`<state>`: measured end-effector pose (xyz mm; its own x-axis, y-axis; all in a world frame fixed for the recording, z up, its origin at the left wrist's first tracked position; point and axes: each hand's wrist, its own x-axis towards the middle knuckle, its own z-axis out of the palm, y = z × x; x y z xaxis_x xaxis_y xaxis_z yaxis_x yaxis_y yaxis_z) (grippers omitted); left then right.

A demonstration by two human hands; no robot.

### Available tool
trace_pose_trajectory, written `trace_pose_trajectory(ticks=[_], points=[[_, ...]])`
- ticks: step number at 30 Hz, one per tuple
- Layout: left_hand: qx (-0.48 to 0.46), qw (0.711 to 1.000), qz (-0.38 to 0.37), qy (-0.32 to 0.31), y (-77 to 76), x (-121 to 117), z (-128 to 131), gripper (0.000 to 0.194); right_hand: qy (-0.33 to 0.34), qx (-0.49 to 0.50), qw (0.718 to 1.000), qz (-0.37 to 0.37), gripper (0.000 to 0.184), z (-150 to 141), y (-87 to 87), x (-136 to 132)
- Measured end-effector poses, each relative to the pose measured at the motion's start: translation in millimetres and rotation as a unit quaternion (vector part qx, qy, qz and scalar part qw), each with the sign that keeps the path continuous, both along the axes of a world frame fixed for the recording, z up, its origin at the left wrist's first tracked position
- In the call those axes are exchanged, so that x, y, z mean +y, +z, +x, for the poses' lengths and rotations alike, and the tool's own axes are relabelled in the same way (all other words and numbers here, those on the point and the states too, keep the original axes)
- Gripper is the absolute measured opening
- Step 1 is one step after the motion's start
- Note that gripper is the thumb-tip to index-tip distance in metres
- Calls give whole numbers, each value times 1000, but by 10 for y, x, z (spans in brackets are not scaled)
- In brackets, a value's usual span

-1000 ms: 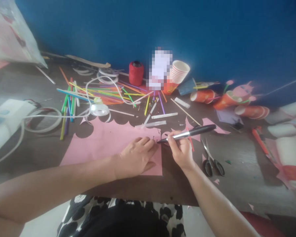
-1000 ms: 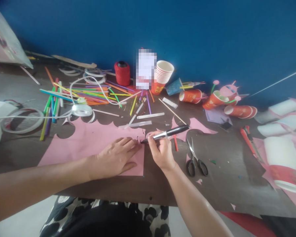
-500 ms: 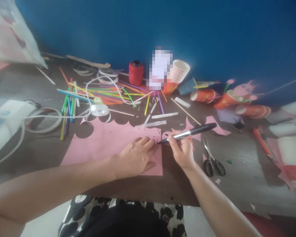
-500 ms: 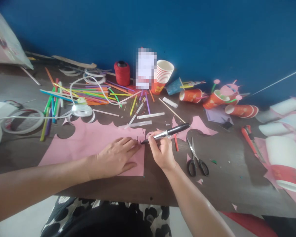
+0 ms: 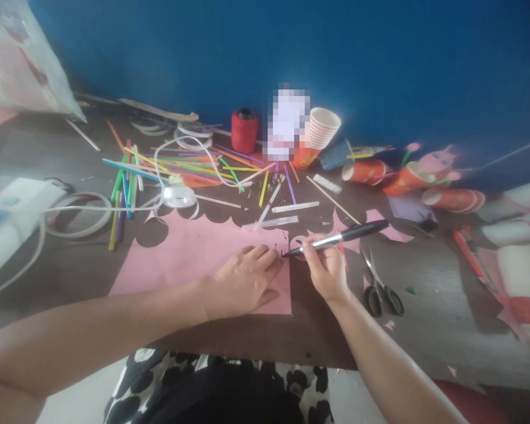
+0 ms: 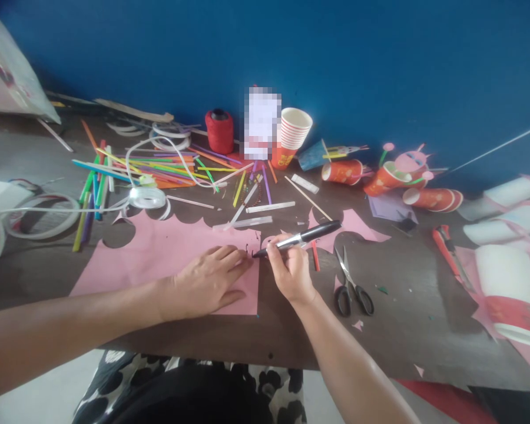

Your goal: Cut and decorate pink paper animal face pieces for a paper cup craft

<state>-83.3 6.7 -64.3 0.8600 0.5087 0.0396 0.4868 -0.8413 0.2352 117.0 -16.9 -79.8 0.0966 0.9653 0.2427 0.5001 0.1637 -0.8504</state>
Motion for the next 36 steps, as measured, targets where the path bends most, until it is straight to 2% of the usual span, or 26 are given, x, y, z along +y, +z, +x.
trace_pose_trajectory(ticks=[7, 21, 36], points=[[-2, 1000, -7, 4, -3, -1, -1, 54, 3, -3, 1000, -12, 13, 5, -27, -5], [3, 1000, 8, -5, -2, 0, 0, 54, -21, 2, 1000, 5, 13, -17, 41, 4], [7, 1000, 16, -4, -3, 7, 12, 58, -22, 10, 1000, 4, 11, -27, -15, 20]])
